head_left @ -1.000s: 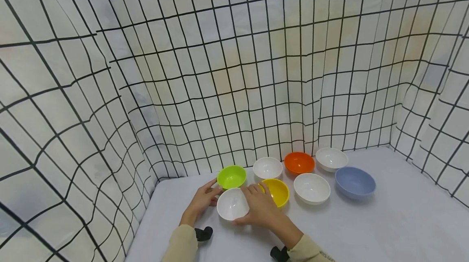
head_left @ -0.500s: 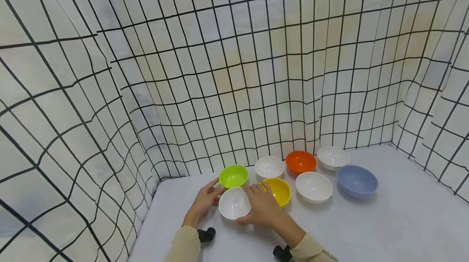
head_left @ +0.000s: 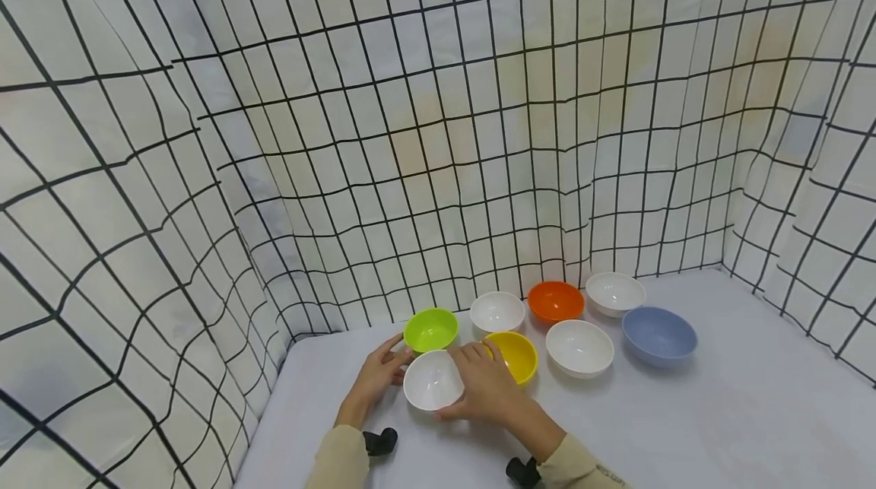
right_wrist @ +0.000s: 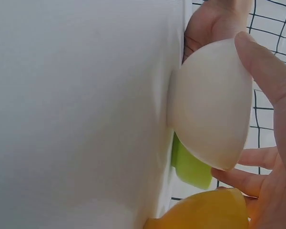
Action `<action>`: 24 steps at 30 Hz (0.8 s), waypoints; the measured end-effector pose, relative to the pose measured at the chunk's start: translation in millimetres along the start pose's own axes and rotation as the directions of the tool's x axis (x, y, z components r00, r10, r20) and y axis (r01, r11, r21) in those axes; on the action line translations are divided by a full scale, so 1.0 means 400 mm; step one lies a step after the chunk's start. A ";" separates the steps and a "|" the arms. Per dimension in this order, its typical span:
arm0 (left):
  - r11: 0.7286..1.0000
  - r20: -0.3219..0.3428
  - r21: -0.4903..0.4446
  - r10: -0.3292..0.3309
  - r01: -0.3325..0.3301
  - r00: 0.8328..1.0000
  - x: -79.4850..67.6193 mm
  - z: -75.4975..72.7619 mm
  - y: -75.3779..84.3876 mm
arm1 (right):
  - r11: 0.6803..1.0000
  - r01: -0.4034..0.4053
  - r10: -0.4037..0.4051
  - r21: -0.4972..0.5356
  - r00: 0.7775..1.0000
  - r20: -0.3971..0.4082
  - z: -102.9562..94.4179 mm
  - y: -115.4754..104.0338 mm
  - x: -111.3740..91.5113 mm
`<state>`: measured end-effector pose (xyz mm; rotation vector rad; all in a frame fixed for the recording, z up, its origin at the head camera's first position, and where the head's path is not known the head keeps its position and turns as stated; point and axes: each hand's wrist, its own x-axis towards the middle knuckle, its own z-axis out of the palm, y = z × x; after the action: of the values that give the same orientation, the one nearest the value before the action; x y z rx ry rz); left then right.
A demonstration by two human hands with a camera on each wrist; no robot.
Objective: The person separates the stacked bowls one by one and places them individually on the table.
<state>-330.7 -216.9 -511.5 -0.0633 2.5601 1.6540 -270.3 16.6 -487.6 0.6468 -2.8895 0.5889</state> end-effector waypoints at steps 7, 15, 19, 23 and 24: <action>1.000 0.000 -0.023 -0.002 0.002 1.000 0.002 -0.003 -0.008 | 0.998 0.006 -0.005 0.058 1.000 -0.015 -0.029 0.017 0.001; 1.000 0.014 -0.031 0.007 -0.006 1.000 0.002 -0.006 -0.015 | 0.981 -0.049 0.060 0.189 0.997 -0.057 -0.091 0.053 -0.003; 0.999 0.015 -0.038 0.016 -0.015 1.000 0.001 -0.007 -0.016 | 0.962 -0.089 0.116 0.258 0.989 -0.091 -0.138 0.075 -0.012; 0.999 -0.013 -0.007 0.040 -0.040 0.999 -0.010 -0.012 -0.008 | 0.920 -0.120 0.168 0.372 0.981 -0.099 -0.200 0.113 -0.031; 0.999 -0.030 0.012 0.052 -0.052 0.998 -0.014 -0.016 -0.003 | 0.911 -0.121 0.173 0.394 0.980 -0.098 -0.215 0.127 -0.036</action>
<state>-325.3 -223.3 -509.5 -0.0215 2.6142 1.6691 -276.3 98.8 -429.5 0.4099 -2.7320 1.1960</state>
